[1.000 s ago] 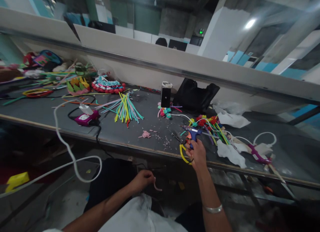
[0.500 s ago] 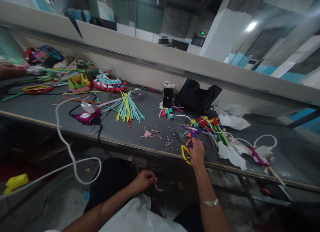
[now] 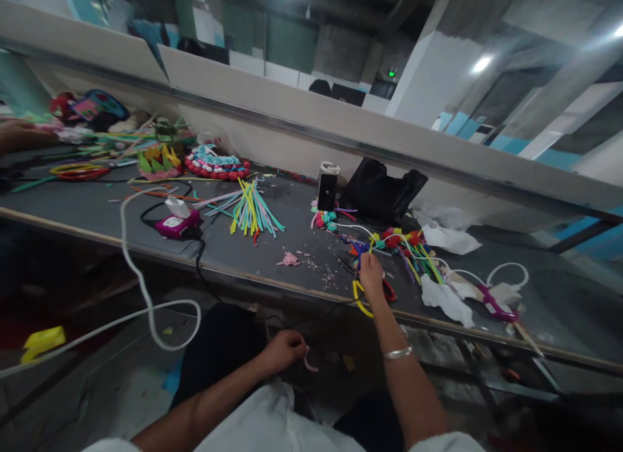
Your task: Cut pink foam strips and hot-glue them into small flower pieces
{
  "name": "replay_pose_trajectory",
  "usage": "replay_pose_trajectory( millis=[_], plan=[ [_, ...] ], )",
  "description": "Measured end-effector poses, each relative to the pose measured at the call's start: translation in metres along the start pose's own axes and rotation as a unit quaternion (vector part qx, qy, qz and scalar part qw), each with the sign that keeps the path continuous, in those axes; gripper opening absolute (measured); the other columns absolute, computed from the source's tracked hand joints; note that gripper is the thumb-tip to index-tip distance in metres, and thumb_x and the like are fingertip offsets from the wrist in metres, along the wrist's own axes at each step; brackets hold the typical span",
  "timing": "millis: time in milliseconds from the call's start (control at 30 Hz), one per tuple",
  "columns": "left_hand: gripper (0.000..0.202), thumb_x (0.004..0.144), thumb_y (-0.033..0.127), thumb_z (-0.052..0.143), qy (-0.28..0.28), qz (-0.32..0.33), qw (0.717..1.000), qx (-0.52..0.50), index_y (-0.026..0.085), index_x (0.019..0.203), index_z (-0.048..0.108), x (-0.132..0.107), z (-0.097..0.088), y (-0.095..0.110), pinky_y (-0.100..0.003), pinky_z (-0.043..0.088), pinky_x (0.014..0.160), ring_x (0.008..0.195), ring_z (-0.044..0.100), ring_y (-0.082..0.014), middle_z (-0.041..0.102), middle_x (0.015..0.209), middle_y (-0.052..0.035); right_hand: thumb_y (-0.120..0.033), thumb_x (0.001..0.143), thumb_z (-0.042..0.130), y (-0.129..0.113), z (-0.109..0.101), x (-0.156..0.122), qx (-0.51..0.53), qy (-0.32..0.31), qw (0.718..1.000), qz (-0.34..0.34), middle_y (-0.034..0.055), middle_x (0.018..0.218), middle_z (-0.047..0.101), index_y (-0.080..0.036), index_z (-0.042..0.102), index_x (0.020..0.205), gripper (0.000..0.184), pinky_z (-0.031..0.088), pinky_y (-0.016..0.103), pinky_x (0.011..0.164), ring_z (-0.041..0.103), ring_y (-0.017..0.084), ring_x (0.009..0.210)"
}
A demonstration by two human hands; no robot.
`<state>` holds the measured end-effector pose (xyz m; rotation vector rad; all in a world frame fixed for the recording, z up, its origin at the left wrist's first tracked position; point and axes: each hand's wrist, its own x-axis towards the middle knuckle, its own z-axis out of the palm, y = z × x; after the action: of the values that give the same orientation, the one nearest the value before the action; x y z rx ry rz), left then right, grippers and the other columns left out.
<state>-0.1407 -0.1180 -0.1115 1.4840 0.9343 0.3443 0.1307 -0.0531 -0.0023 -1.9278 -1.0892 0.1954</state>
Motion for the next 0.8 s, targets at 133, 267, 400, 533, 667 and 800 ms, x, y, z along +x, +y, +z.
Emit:
replay_pose_trajectory(
  millis=[133,267,400,533,667,800],
  plan=[
    [0.030,0.065,0.043,0.063,0.027,-0.020,0.999,-0.029,0.013,0.062,0.062,-0.008,-0.005,0.006,-0.025,0.028,0.053,0.055,0.040,-0.0115,0.047,0.054,0.0021,-0.031,0.090,0.037,-0.011,0.010,-0.003,-0.090,0.004,0.996,-0.012,0.0078,0.073,0.067,-0.017,0.061,0.091,0.028,0.041,0.030,0.068,0.063,0.022,0.071],
    [0.036,0.068,0.048,0.061,0.047,-0.021,0.996,-0.068,0.013,0.065,0.062,-0.022,-0.013,0.028,-0.024,0.023,0.049,0.052,0.035,-0.0094,0.046,0.056,0.0021,-0.028,0.091,0.043,-0.020,0.014,-0.011,-0.159,0.016,0.987,-0.033,0.0137,0.077,0.067,-0.012,0.061,0.099,0.026,0.042,0.034,0.073,0.064,0.026,0.081],
    [0.039,0.075,0.052,0.057,0.039,-0.011,0.993,-0.109,0.013,0.074,0.064,-0.039,-0.016,0.068,-0.022,0.017,0.046,0.047,0.026,-0.0072,0.036,0.051,0.0064,-0.027,0.088,0.048,-0.028,0.005,-0.018,-0.184,0.035,0.980,-0.072,0.0233,0.095,0.064,-0.009,0.064,0.090,0.024,0.040,0.043,0.086,0.057,0.033,0.104],
    [0.033,0.077,0.046,0.062,0.035,0.037,0.982,-0.180,0.013,0.075,0.065,-0.053,-0.016,0.114,-0.022,0.016,0.044,0.045,0.022,-0.0060,0.033,0.048,0.0079,-0.028,0.091,0.042,-0.043,-0.020,-0.040,-0.151,0.031,0.980,-0.129,0.0203,0.106,0.063,-0.011,0.063,0.101,0.030,0.039,0.044,0.092,0.054,0.030,0.107],
    [0.032,0.079,0.044,0.062,0.038,0.064,0.980,-0.187,0.012,0.078,0.067,-0.057,-0.017,0.147,-0.022,0.016,0.044,0.047,0.023,-0.0061,0.035,0.050,0.0071,-0.033,0.096,0.037,-0.064,-0.051,-0.090,-0.017,-0.032,0.982,-0.184,0.0083,0.105,0.067,-0.019,0.062,0.107,0.030,0.046,0.031,0.086,0.061,0.019,0.097],
    [0.031,0.078,0.042,0.064,0.044,0.081,0.976,-0.197,0.012,0.076,0.067,-0.052,-0.013,0.163,-0.022,0.017,0.045,0.047,0.027,-0.0059,0.041,0.051,0.0057,-0.036,0.093,0.048,-0.073,-0.073,-0.133,0.114,-0.153,0.971,-0.144,0.0043,0.098,0.071,-0.022,0.065,0.105,0.025,0.051,0.027,0.078,0.066,0.018,0.088]
  ],
)
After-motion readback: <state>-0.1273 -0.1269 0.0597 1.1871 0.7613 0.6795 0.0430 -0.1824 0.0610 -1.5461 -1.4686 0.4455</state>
